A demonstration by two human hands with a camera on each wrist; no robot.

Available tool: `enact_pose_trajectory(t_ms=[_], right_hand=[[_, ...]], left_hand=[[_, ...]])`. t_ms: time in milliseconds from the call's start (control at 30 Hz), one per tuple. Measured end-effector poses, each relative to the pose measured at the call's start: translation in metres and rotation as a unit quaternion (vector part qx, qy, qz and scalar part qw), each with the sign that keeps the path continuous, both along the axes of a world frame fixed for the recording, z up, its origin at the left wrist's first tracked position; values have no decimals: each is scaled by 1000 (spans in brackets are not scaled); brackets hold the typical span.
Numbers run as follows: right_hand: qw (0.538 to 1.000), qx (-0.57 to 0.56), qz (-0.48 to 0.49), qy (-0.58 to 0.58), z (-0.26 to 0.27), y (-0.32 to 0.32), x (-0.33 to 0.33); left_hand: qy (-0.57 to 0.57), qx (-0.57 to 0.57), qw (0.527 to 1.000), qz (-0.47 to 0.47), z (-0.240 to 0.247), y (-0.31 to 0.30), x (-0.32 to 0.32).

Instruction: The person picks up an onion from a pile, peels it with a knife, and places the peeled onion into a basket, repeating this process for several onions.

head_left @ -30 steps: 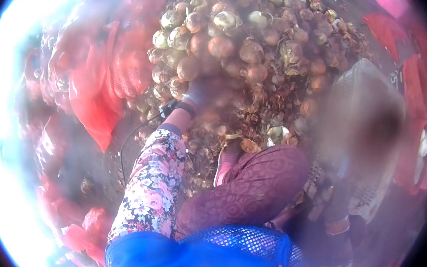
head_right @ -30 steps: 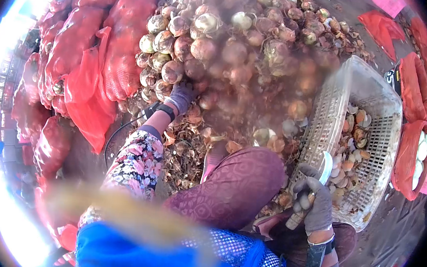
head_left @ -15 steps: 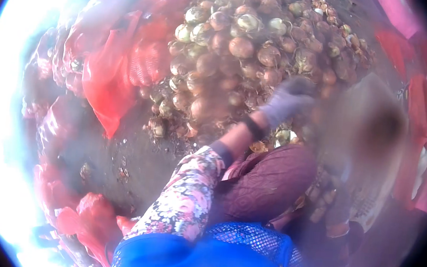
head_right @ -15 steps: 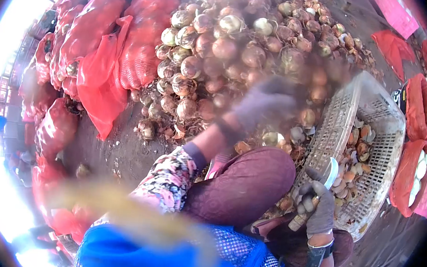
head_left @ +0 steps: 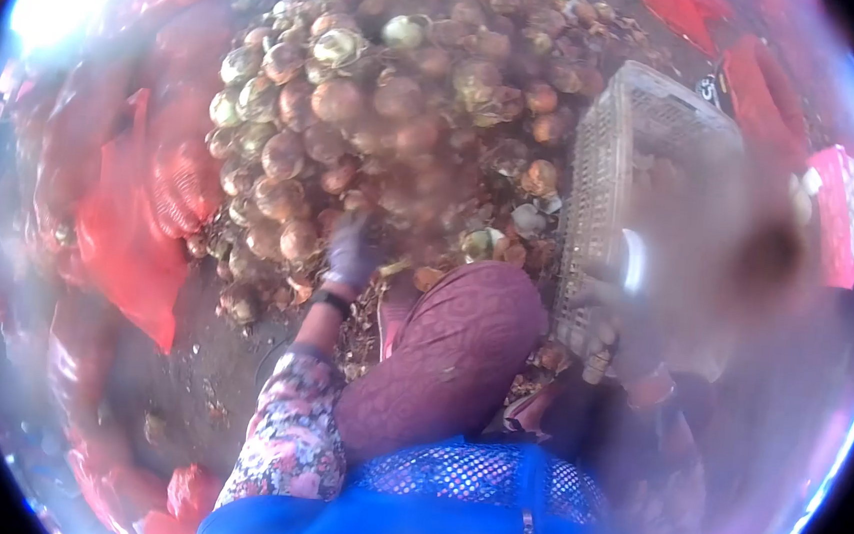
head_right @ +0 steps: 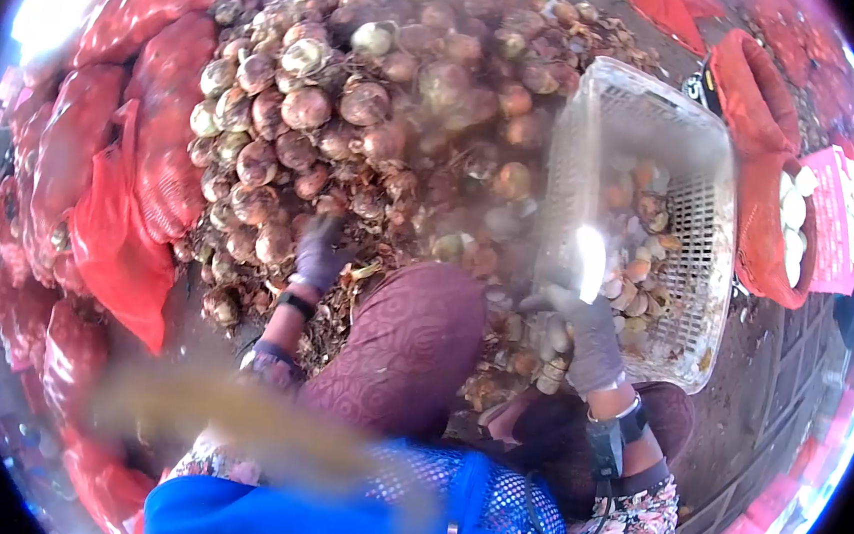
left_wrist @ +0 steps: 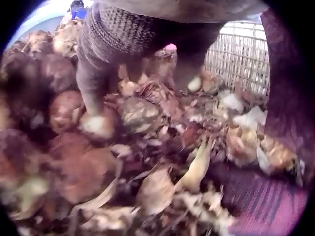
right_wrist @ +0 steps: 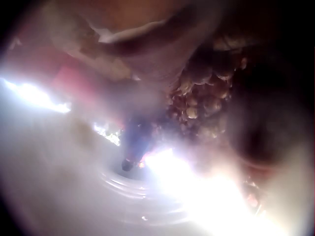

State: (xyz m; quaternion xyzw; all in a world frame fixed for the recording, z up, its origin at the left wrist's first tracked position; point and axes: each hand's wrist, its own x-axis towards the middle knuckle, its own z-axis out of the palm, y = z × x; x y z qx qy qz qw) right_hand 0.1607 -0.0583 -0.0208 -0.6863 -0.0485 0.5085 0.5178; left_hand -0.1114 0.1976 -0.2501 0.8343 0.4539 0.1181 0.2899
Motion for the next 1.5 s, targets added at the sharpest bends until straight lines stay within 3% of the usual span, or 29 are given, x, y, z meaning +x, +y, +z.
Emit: enact_pose_trajectory(t_ms=[33,100,167,200,233,267,300,333,367,433,500,533,567,633,700,767,867,900,933,1067,1100,1167,1233,1300,1367,1400,1433,1467,1500], right_hand=[[997,-6,46,-67,-14,-3,3],[992,-21,87,-84,-17,-4,7],[996,-39,79,17,-6,9,8],[998,-50,18,38,-4,24,1],[996,-75,50,-21,15,51,-4],[995,-63,61,-56,11,68,5],[992,-51,72,-92,8,85,14],[993,-4,61,-104,-24,98,27],[988,8,55,-142,-54,113,40],[977,-5,58,-205,-102,135,57],[962,-56,84,-253,-146,163,70],[943,-86,119,-299,-167,175,75],[919,-116,152,-344,-188,188,81],[911,-139,176,-345,-212,195,81],[906,-164,206,-330,-253,198,98],[892,-189,240,-332,-278,203,100],[860,-226,279,-362,-294,204,93],[850,-234,289,-374,-295,205,90],[840,-242,296,-385,-295,204,89],[813,-250,317,-421,-284,189,76],[808,-246,322,-428,-279,186,70],[807,-232,325,-435,-265,179,58],[838,-214,314,-392,-260,169,55],[924,-167,249,-239,-270,152,65],[970,-137,154,-128,-248,138,61],[982,-129,103,-97,-224,135,54],[989,-138,45,-32,-140,147,24],[997,-59,5,-39,-118,139,18],[997,-79,-4,1,-104,126,27]], left_hand=[[-63,211,975,12,1,4,-14],[-16,230,972,51,12,8,-48],[49,201,961,183,-5,5,-92],[76,131,958,243,-29,12,-116],[44,99,953,284,-24,9,-122],[-115,-36,940,318,-53,10,-139],[-270,-169,886,338,-81,15,-153],[-261,-271,832,407,-41,9,-132],[-258,-306,828,393,-36,9,-129],[-319,-245,853,332,-57,14,-127],[-281,-284,845,355,-42,25,-112],[-362,-282,829,320,-41,26,-110],[-353,-264,829,344,-75,37,-120],[-259,-189,890,324,-61,41,-112],[-275,-216,880,322,-51,36,-104],[-217,-200,909,295,-53,31,-115],[-264,-296,862,317,-43,18,-115],[-296,-314,844,320,-40,13,-113],[-315,-300,856,280,-55,13,-119],[-321,-488,738,338,-32,-1,-117],[-338,-489,737,320,-40,-9,-117],[-266,-481,792,265,0,-17,-91],[-257,-402,847,236,-28,-40,-72],[-319,-420,797,293,-4,-52,-43],[-328,-465,782,256,-26,-59,-28],[-357,-485,771,207,-54,-67,-16],[-386,-503,757,159,-72,-72,-4],[-296,-436,843,106,-16,-59,13],[-296,-497,812,68,3,-51,24]])
